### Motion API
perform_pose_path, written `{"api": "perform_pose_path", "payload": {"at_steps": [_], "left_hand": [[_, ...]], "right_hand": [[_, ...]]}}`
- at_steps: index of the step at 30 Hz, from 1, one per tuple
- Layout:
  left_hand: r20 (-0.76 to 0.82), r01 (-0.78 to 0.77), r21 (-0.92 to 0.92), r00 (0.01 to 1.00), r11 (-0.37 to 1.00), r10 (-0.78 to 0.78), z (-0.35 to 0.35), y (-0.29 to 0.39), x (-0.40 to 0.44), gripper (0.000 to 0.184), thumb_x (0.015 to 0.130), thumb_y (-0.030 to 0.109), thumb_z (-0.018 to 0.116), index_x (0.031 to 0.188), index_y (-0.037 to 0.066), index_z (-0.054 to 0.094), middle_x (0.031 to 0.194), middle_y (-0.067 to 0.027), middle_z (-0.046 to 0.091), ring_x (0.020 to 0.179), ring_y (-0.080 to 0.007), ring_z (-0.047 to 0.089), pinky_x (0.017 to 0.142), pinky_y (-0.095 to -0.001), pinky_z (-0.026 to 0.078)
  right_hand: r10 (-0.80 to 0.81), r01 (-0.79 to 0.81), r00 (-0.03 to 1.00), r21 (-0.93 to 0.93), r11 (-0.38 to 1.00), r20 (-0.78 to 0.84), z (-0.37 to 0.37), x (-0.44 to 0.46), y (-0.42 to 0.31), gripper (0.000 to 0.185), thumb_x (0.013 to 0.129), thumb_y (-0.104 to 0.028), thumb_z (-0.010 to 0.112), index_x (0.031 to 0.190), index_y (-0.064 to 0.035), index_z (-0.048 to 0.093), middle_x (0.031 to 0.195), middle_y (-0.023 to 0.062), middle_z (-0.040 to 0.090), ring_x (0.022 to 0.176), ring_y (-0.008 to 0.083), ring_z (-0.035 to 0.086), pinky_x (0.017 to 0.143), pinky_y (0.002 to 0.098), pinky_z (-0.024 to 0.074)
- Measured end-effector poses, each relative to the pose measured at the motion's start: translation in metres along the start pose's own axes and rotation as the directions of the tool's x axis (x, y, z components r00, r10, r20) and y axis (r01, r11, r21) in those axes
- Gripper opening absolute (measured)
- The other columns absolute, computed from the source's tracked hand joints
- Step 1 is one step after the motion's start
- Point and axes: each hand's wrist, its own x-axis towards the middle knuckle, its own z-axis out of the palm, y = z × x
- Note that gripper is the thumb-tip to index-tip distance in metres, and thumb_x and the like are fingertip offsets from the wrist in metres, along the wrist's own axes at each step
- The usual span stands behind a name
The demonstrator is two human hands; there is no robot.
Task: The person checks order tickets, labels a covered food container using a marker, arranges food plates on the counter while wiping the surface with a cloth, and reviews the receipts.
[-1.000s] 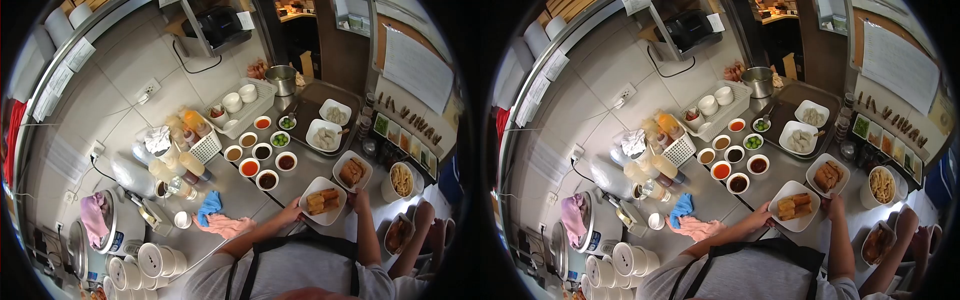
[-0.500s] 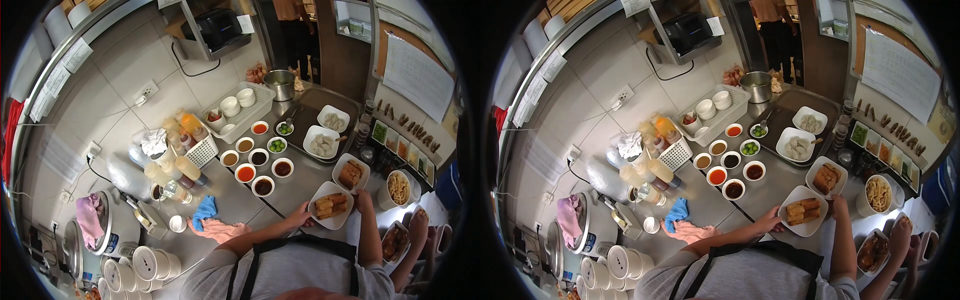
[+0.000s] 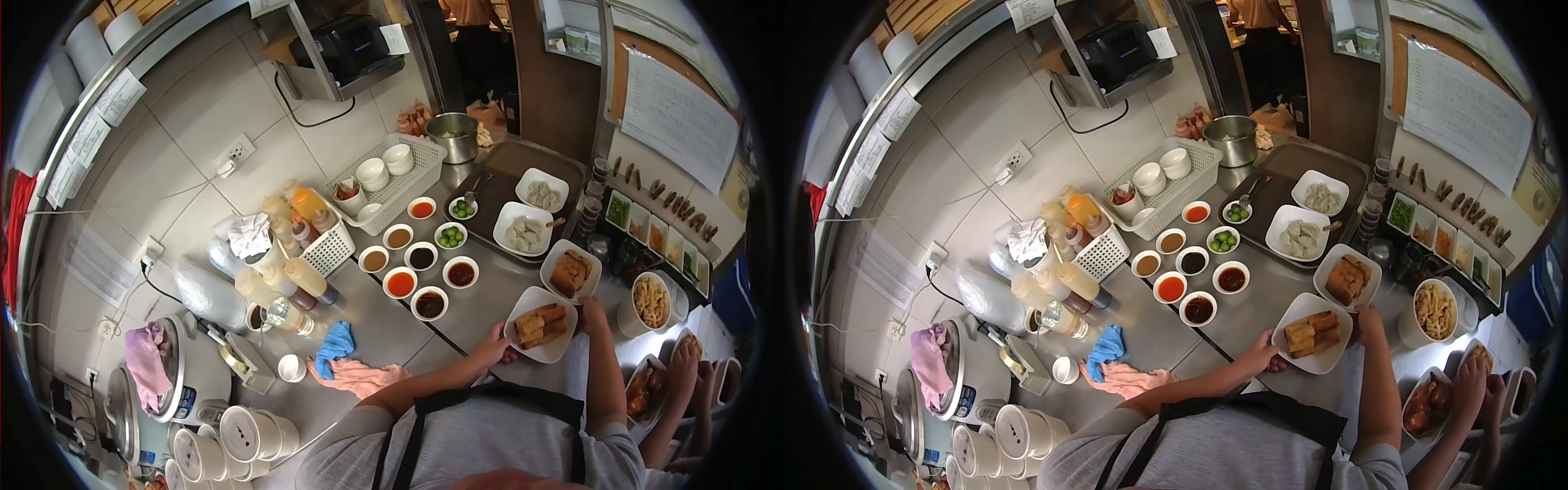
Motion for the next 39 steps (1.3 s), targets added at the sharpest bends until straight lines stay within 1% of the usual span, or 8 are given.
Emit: {"api": "perform_pose_path", "payload": {"at_steps": [3,12,15,24,27,30,33,39], "left_hand": [[0.02,0.012,-0.014,1.0,1.0,-0.012,-0.001,-0.001,0.001,0.048,0.083,0.012,0.034,0.126,0.015,0.014,0.092,-0.0095,0.052,0.067,-0.0137,0.056,0.054,-0.023,0.045],[0.057,0.059,-0.104,0.997,0.993,-0.053,-0.016,0.008,-0.012,0.052,0.086,0.024,0.039,0.128,0.014,0.01,0.093,-0.009,0.052,0.073,-0.0141,0.055,0.061,-0.0238,0.043],[-0.022,-0.007,-0.103,1.0,0.995,0.005,-0.032,0.015,-0.02,0.051,0.086,0.023,0.04,0.128,0.013,0.013,0.093,-0.0086,0.053,0.072,-0.0136,0.054,0.062,-0.0235,0.043],[-0.38,-0.348,-0.115,0.881,0.931,0.282,-0.08,0.011,-0.061,0.035,0.085,0.018,0.04,0.118,0.01,0.031,0.084,-0.0071,0.054,0.063,-0.0107,0.053,0.056,-0.0223,0.042],[-0.417,-0.384,-0.023,0.843,0.923,0.34,-0.097,-0.024,-0.065,0.032,0.083,0.014,0.041,0.114,0.008,0.036,0.076,-0.0053,0.054,0.059,-0.0093,0.051,0.052,-0.0204,0.04],[-0.285,-0.513,0.331,0.746,0.792,0.602,-0.096,-0.052,-0.064,0.03,0.081,0.015,0.045,0.11,0.007,0.041,0.07,-0.0038,0.053,0.054,-0.0091,0.049,0.049,-0.0197,0.038],[-0.219,-0.418,0.7,0.645,0.579,0.732,-0.081,-0.048,-0.065,0.026,0.079,0.015,0.048,0.103,0.006,0.047,0.066,-0.0036,0.052,0.053,-0.0107,0.05,0.049,-0.0223,0.039],[-0.296,-0.308,0.737,0.652,0.602,0.698,-0.075,-0.037,-0.063,0.025,0.076,0.015,0.05,0.1,0.006,0.049,0.066,-0.0047,0.053,0.054,-0.0148,0.05,0.052,-0.0272,0.041]], "right_hand": [[-0.006,0.001,0.998,-0.076,0.997,-0.056,-0.002,0.003,0.002,0.034,0.071,-0.013,0.044,0.101,0.0032,0.044,0.083,0.0137,0.055,0.068,0.0222,0.055,0.063,0.0312,0.0455],[0.087,-0.085,0.996,0.164,0.983,-0.004,0.013,-0.054,-0.024,0.037,0.078,-0.029,0.044,0.108,-0.0055,0.041,0.083,0.0139,0.056,0.063,0.0245,0.056,0.06,0.034,0.0475],[0.176,-0.166,0.983,0.153,0.974,-0.054,-0.004,-0.051,-0.004,0.038,0.079,-0.033,0.043,0.108,-0.0087,0.04,0.077,0.0123,0.056,0.058,0.0217,0.055,0.052,0.0323,0.0464],[0.019,-0.008,0.996,0.14,0.99,-0.083,-0.002,-0.072,0.006,0.034,0.081,-0.027,0.045,0.109,-0.0085,0.041,0.065,0.0024,0.053,0.048,0.0109,0.05,0.042,0.021,0.0397],[0.012,-0.006,0.994,0.057,0.998,-0.108,-0.002,-0.069,0.008,0.032,0.081,-0.026,0.045,0.108,-0.0089,0.043,0.064,0.0012,0.052,0.048,0.01,0.049,0.041,0.0202,0.0399],[-0.011,0.013,0.993,0.012,1.0,-0.115,-0.002,-0.065,0.013,0.031,0.081,-0.025,0.046,0.107,-0.0087,0.044,0.063,0.0,0.051,0.047,0.0089,0.049,0.041,0.0196,0.0397],[-0.075,0.075,0.99,0.001,0.997,-0.119,0.0,-0.066,0.016,0.027,0.081,-0.025,0.047,0.102,-0.0082,0.047,0.061,-0.0014,0.049,0.045,0.0079,0.047,0.039,0.0192,0.0392],[-0.121,0.109,0.982,-0.092,0.99,-0.145,0.003,-0.063,0.016,0.024,0.08,-0.024,0.047,0.094,-0.0051,0.051,0.06,-0.0005,0.048,0.046,0.0085,0.045,0.04,0.0213,0.0392]]}}
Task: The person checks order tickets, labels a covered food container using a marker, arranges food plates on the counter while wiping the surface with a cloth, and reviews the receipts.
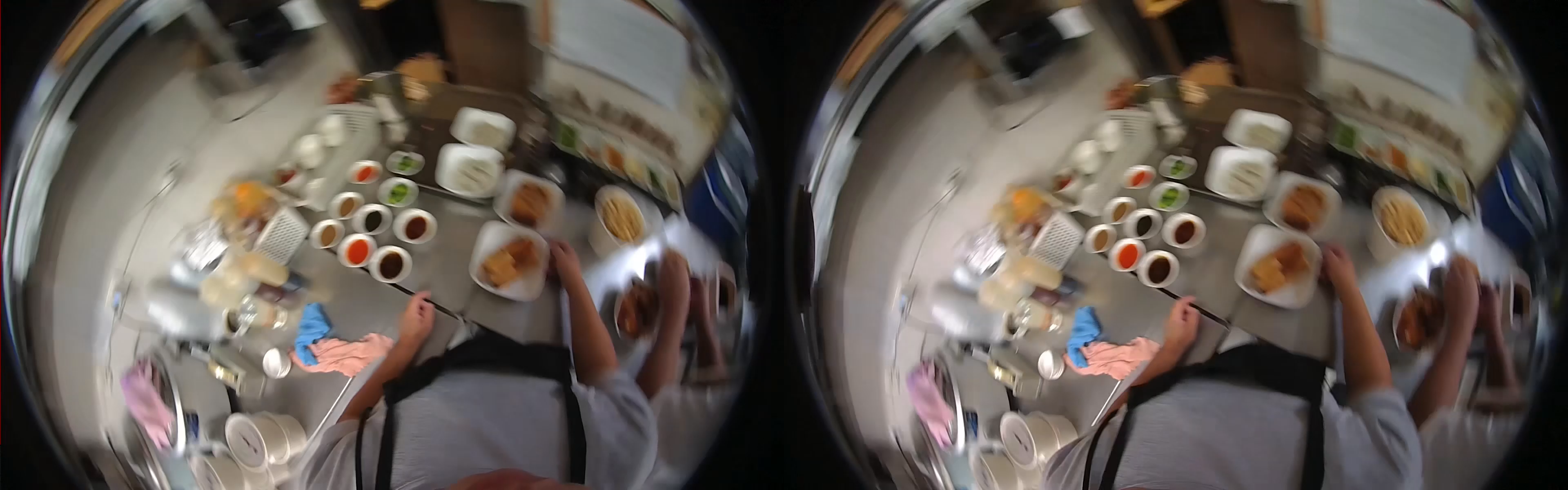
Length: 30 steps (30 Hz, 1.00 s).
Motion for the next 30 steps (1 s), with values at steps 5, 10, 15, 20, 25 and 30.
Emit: {"api": "perform_pose_path", "payload": {"at_steps": [5,10,15,20,25,30], "left_hand": [[0.024,-0.112,0.049,0.994,0.993,0.111,0.005,-0.02,0.004,0.024,0.078,0.01,0.047,0.1,0.002,0.047,0.069,-0.0061,0.052,0.058,-0.0121,0.047,0.055,-0.0241,0.04],[0.119,-0.044,-0.154,0.991,0.987,0.063,0.003,-0.009,0.002,0.027,0.078,0.009,0.047,0.102,-0.001,0.045,0.069,-0.0027,0.05,0.06,-0.0088,0.047,0.055,-0.021,0.039],[0.127,-0.062,-0.201,0.988,0.978,0.089,0.004,-0.011,0.003,0.027,0.078,0.009,0.047,0.103,-0.002,0.044,0.068,-0.0023,0.05,0.059,-0.0083,0.046,0.055,-0.0202,0.039],[0.149,-0.051,-0.162,0.986,0.985,0.076,0.003,-0.01,0.003,0.027,0.078,0.008,0.047,0.102,-0.002,0.044,0.067,-0.0016,0.049,0.059,-0.0079,0.045,0.056,-0.0201,0.038],[0.163,-0.014,-0.134,0.986,0.991,0.036,0.001,-0.003,0.002,0.026,0.077,0.007,0.047,0.102,-0.002,0.044,0.067,-0.0011,0.048,0.06,-0.0072,0.044,0.057,-0.0188,0.038],[0.149,-0.042,-0.143,0.987,0.989,0.064,0.0,-0.008,0.002,0.025,0.077,0.007,0.047,0.101,-0.001,0.046,0.067,-0.0005,0.048,0.059,-0.0067,0.044,0.055,-0.0185,0.037]], "right_hand": [[0.029,-0.033,0.999,0.106,0.994,0.04,-0.003,-0.001,0.007,0.027,0.077,-0.02,0.049,0.099,-0.005,0.05,0.074,0.004,0.053,0.055,0.0112,0.051,0.048,0.024,0.046],[0.175,-0.188,0.982,0.34,0.921,0.069,-0.005,-0.046,0.004,0.023,0.076,-0.02,0.05,0.094,-0.0066,0.046,0.071,0.003,0.05,0.052,0.0102,0.047,0.044,0.0233,0.0417],[0.255,-0.123,0.956,0.593,0.795,-0.143,-0.019,-0.113,0.025,0.036,0.076,-0.022,0.051,0.106,-0.0122,0.035,0.068,0.0032,0.047,0.049,0.0112,0.044,0.041,0.0231,0.0371],[0.341,0.074,0.841,0.713,0.698,-0.421,-0.069,-0.155,0.036,0.028,0.078,-0.026,0.047,0.099,-0.012,0.036,0.068,0.0034,0.047,0.05,0.0143,0.047,0.042,0.0256,0.0371],[0.411,0.116,0.807,0.796,0.595,-0.424,-0.112,-0.141,0.046,0.021,0.081,-0.027,0.042,0.092,-0.0094,0.039,0.07,0.0039,0.049,0.057,0.0161,0.05,0.048,0.0284,0.0397],[0.45,0.029,0.771,0.731,0.681,-0.45,-0.111,-0.147,0.044,0.017,0.076,-0.015,0.037,0.09,-0.0067,0.042,0.073,0.0049,0.052,0.058,0.0161,0.051,0.05,0.0292,0.0406]]}}
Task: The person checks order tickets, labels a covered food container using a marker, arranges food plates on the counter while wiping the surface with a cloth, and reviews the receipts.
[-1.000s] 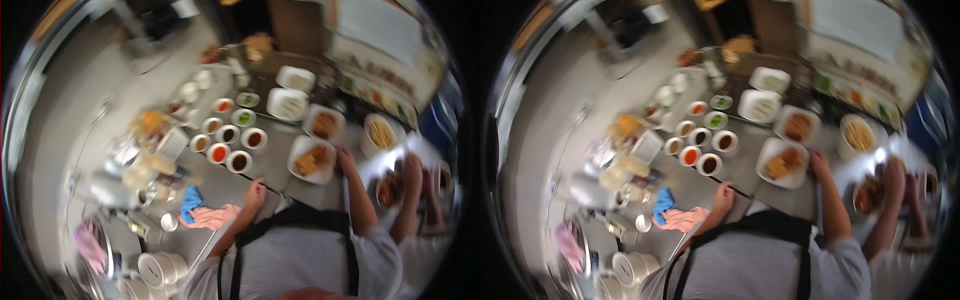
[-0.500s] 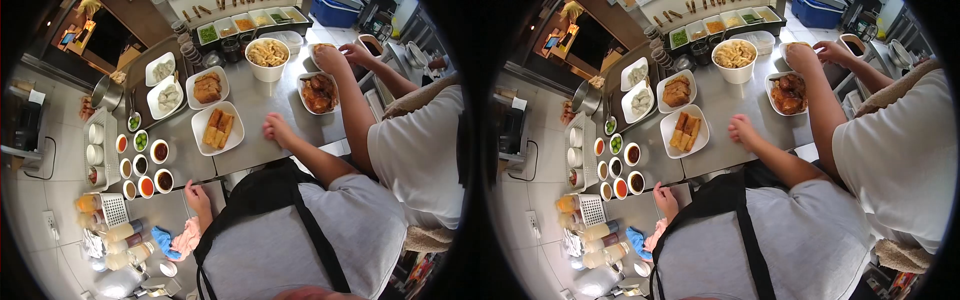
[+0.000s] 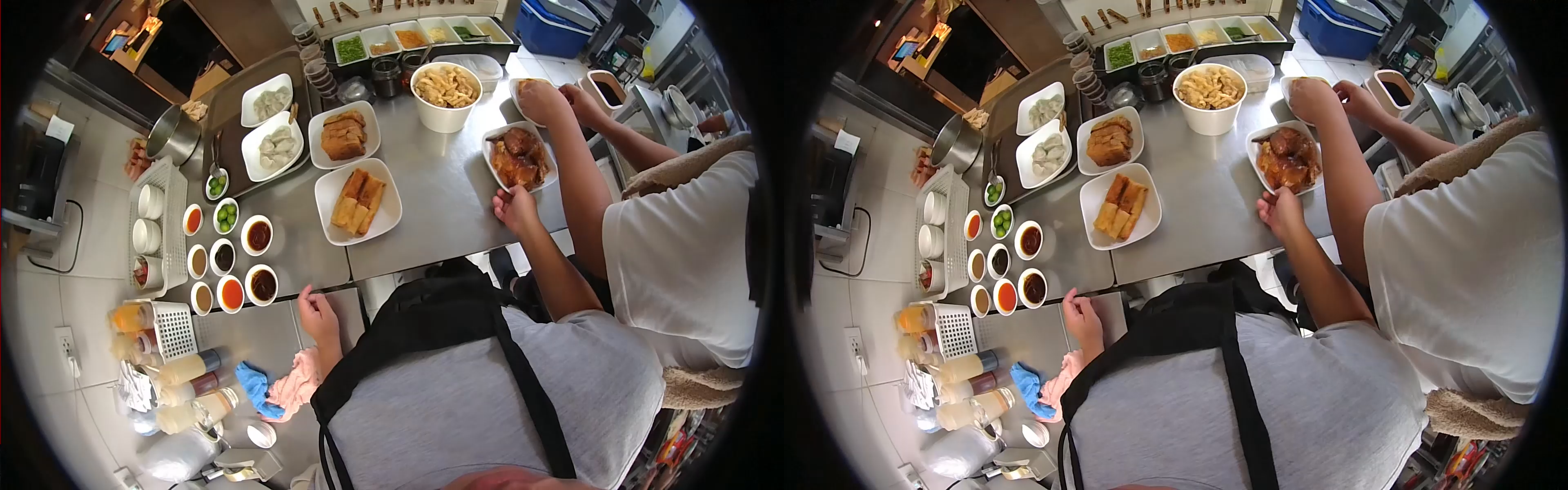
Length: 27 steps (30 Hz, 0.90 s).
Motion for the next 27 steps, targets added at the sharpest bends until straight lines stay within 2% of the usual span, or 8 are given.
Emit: {"api": "perform_pose_path", "payload": {"at_steps": [4,9,15,18,20,22,24,27], "left_hand": [[-0.049,-0.07,0.031,0.996,0.997,0.072,0.002,0.001,0.001,0.024,0.077,0.009,0.048,0.099,0.0,0.049,0.062,-0.0004,0.049,0.053,-0.0078,0.044,0.05,-0.0206,0.037],[-0.027,-0.013,0.034,1.0,0.999,0.013,0.002,0.005,0.001,0.024,0.077,0.008,0.048,0.099,0.0,0.048,0.064,-0.0004,0.049,0.056,-0.0076,0.045,0.053,-0.0198,0.038],[-0.068,-0.033,0.097,0.997,0.995,0.04,0.002,0.009,0.001,0.023,0.077,0.01,0.048,0.097,0.0,0.05,0.062,-0.001,0.05,0.054,-0.0083,0.046,0.051,-0.0211,0.039],[-0.085,-0.05,0.098,0.995,0.994,0.058,0.002,0.005,0.002,0.022,0.076,0.011,0.049,0.096,0.001,0.051,0.062,-0.0021,0.051,0.054,-0.0097,0.048,0.051,-0.0226,0.04],[-0.096,-0.052,0.111,0.993,0.992,0.063,0.003,0.001,0.001,0.022,0.076,0.011,0.049,0.096,0.002,0.052,0.062,-0.0028,0.052,0.055,-0.011,0.049,0.052,-0.0237,0.041],[-0.108,-0.06,0.148,0.991,0.987,0.076,0.003,0.001,0.001,0.022,0.076,0.011,0.049,0.095,0.002,0.052,0.062,-0.0036,0.052,0.055,-0.0124,0.05,0.053,-0.025,0.041],[-0.096,-0.043,0.164,0.994,0.986,0.06,0.003,0.007,0.001,0.022,0.077,0.01,0.047,0.096,0.002,0.051,0.063,-0.0018,0.05,0.058,-0.0113,0.048,0.055,-0.0245,0.04],[-0.09,-0.016,0.192,0.995,0.981,0.034,0.003,0.006,-0.002,0.022,0.077,0.01,0.047,0.097,0.003,0.05,0.065,-0.0017,0.049,0.059,-0.011,0.047,0.057,-0.0244,0.04]], "right_hand": [[0.099,-0.075,0.989,-0.202,0.976,0.11,-0.008,-0.017,0.008,0.019,0.072,-0.011,0.037,0.088,-0.004,0.043,0.073,0.0055,0.052,0.059,0.0159,0.052,0.051,0.0294,0.0417],[0.154,-0.028,0.946,-0.402,0.915,0.285,0.005,-0.021,0.007,0.019,0.07,-0.01,0.039,0.086,-0.0036,0.045,0.066,0.0049,0.054,0.052,0.0127,0.052,0.046,0.024,0.0415],[0.199,0.033,0.939,-0.647,0.761,0.282,0.032,-0.01,-0.01,0.023,0.069,-0.011,0.042,0.09,-0.0037,0.046,0.07,0.0061,0.056,0.052,0.0124,0.054,0.047,0.0227,0.0432],[0.231,0.097,0.936,-0.825,0.556,0.266,0.04,-0.011,-0.024,0.036,0.071,-0.019,0.047,0.103,-0.001,0.045,0.077,0.009,0.058,0.054,0.0128,0.056,0.049,0.0224,0.044],[0.06,0.231,0.962,-0.908,0.349,0.268,0.045,-0.001,-0.044,0.054,0.072,-0.03,0.053,0.115,-0.0006,0.039,0.084,0.0118,0.057,0.057,0.0129,0.056,0.051,0.0233,0.0441],[-0.332,0.393,0.898,-0.867,0.308,0.289,0.048,0.051,-0.055,0.048,0.072,-0.034,0.054,0.107,-0.003,0.044,0.08,0.0079,0.057,0.055,0.0107,0.052,0.047,0.0231,0.0394],[-0.282,0.358,0.931,-0.718,0.597,0.23,0.08,0.039,-0.082,0.064,0.073,-0.04,0.052,0.121,-0.0021,0.032,0.078,0.0109,0.056,0.055,0.0111,0.052,0.042,0.0239,0.0375],[-0.235,0.325,0.945,-0.616,0.717,0.226,0.116,0.052,-0.093,0.052,0.077,-0.041,0.045,0.112,-0.0042,0.037,0.067,0.0077,0.055,0.045,0.0114,0.05,0.037,0.0234,0.0357]]}}
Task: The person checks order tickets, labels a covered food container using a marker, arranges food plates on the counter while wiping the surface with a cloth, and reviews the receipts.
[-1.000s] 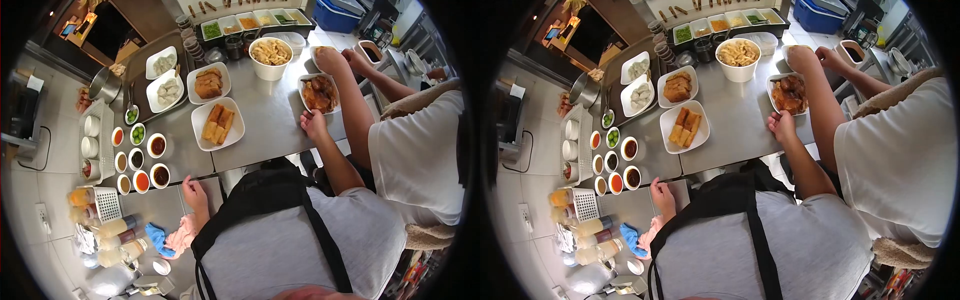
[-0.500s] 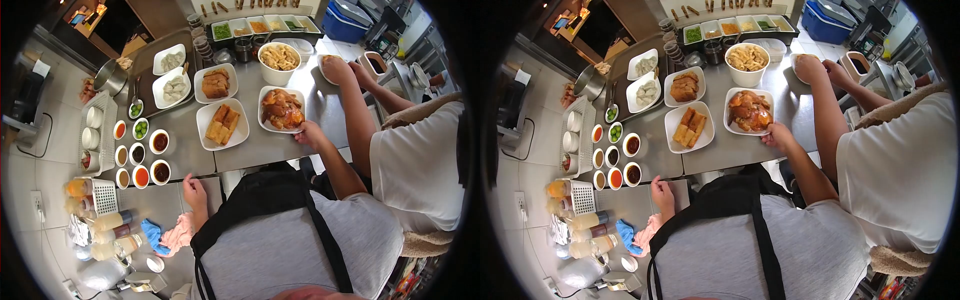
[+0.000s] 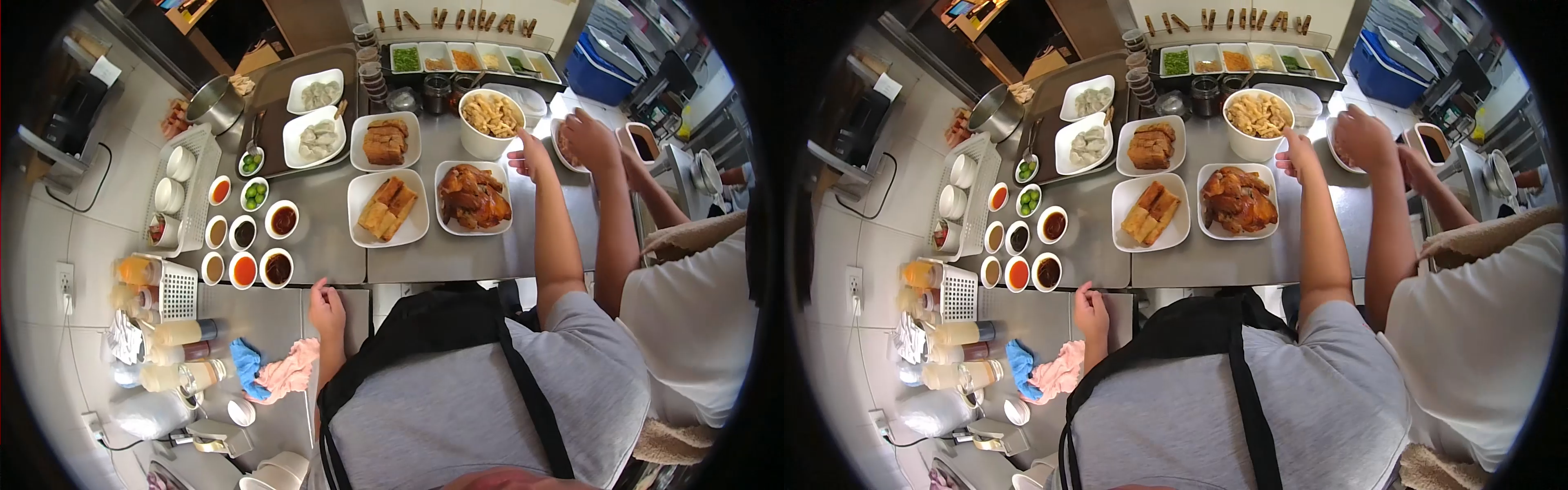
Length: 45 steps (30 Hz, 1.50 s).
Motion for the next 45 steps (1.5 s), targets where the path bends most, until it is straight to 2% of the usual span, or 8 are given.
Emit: {"api": "perform_pose_path", "payload": {"at_steps": [6,18,22,26,27,30,33,45], "left_hand": [[-0.01,0.042,-0.101,0.999,0.994,-0.043,0.004,-0.006,-0.001,0.023,0.077,0.009,0.046,0.099,0.003,0.049,0.067,-0.0018,0.049,0.059,-0.0099,0.045,0.057,-0.023,0.039],[-0.032,0.019,0.035,0.999,0.999,-0.018,0.002,0.006,0.0,0.02,0.076,0.007,0.048,0.095,0.002,0.051,0.065,-0.0028,0.05,0.059,-0.0109,0.047,0.056,-0.0243,0.04],[-0.033,0.038,0.04,0.999,0.998,-0.037,0.0,0.013,-0.001,0.021,0.076,0.007,0.048,0.096,0.002,0.051,0.066,-0.0033,0.05,0.06,-0.0113,0.047,0.057,-0.0247,0.04],[-0.021,0.039,-0.011,0.999,0.999,-0.039,0.007,-0.008,-0.001,0.022,0.077,0.006,0.047,0.098,0.002,0.049,0.07,-0.0041,0.051,0.062,-0.0115,0.048,0.058,-0.0243,0.041],[-0.018,0.045,-0.007,0.999,0.999,-0.046,0.008,-0.006,-0.002,0.022,0.077,0.006,0.047,0.098,0.001,0.049,0.071,-0.0042,0.051,0.062,-0.0115,0.048,0.059,-0.0241,0.04],[-0.018,0.04,0.025,0.999,0.999,-0.04,0.008,-0.002,-0.001,0.023,0.076,0.007,0.047,0.099,0.002,0.049,0.071,-0.0055,0.053,0.062,-0.0132,0.049,0.058,-0.0251,0.041],[-0.04,-0.006,0.07,0.999,0.997,0.009,0.009,0.0,0.0,0.023,0.076,0.01,0.047,0.099,0.004,0.05,0.07,-0.0077,0.055,0.06,-0.0164,0.052,0.056,-0.0279,0.042],[-0.116,0.067,0.264,0.993,0.962,-0.037,0.013,0.013,0.003,0.022,0.076,0.012,0.049,0.096,0.004,0.051,0.067,-0.0075,0.054,0.06,-0.0182,0.052,0.058,-0.0289,0.042]], "right_hand": [[-0.03,0.037,0.995,-0.08,0.996,0.094,0.015,0.024,-0.005,0.024,0.077,-0.025,0.037,0.07,-0.004,0.046,0.054,0.0071,0.054,0.041,0.0135,0.052,0.033,0.0232,0.0365],[-0.143,0.174,0.974,-0.179,0.968,0.175,-0.002,0.015,-0.011,0.042,0.076,-0.035,0.046,0.106,-0.0054,0.045,0.073,0.0104,0.058,0.058,0.0165,0.057,0.044,0.0269,0.0413],[-0.588,0.197,0.732,-0.719,0.666,-0.344,-0.088,0.073,0.019,0.056,0.068,-0.039,0.054,0.107,0.0015,0.046,0.089,0.0168,0.055,0.088,0.0327,0.052,0.079,0.0391,0.0396],[-0.197,-0.2,0.611,-0.391,0.899,-0.767,-0.112,0.027,0.031,0.076,0.06,-0.039,0.061,0.118,0.0001,0.032,0.109,0.0234,0.041,0.094,0.0354,0.048,0.084,0.0395,0.038],[-0.115,-0.177,0.635,-0.288,0.941,-0.764,-0.124,0.061,0.06,0.082,0.061,-0.038,0.06,0.122,0.0008,0.023,0.106,0.0251,0.042,0.099,0.0319,0.046,0.085,0.0394,0.037],[0.067,-0.034,0.948,0.11,0.993,-0.31,-0.115,0.043,0.064,0.046,0.072,-0.025,0.049,0.104,0.004,0.035,0.072,0.013,0.052,0.054,0.0157,0.053,0.043,0.0278,0.0435],[0.058,-0.027,0.97,0.134,0.991,-0.236,-0.113,0.04,0.059,0.021,0.076,-0.014,0.039,0.093,-0.003,0.039,0.065,0.0072,0.051,0.045,0.01,0.046,0.034,0.0225,0.0348],[0.045,-0.046,0.999,0.035,0.998,0.022,-0.104,0.012,0.07,0.037,0.074,-0.008,0.038,0.11,-0.0006,0.034,0.067,0.0093,0.053,0.048,0.0128,0.05,0.04,0.022,0.0397]]}}
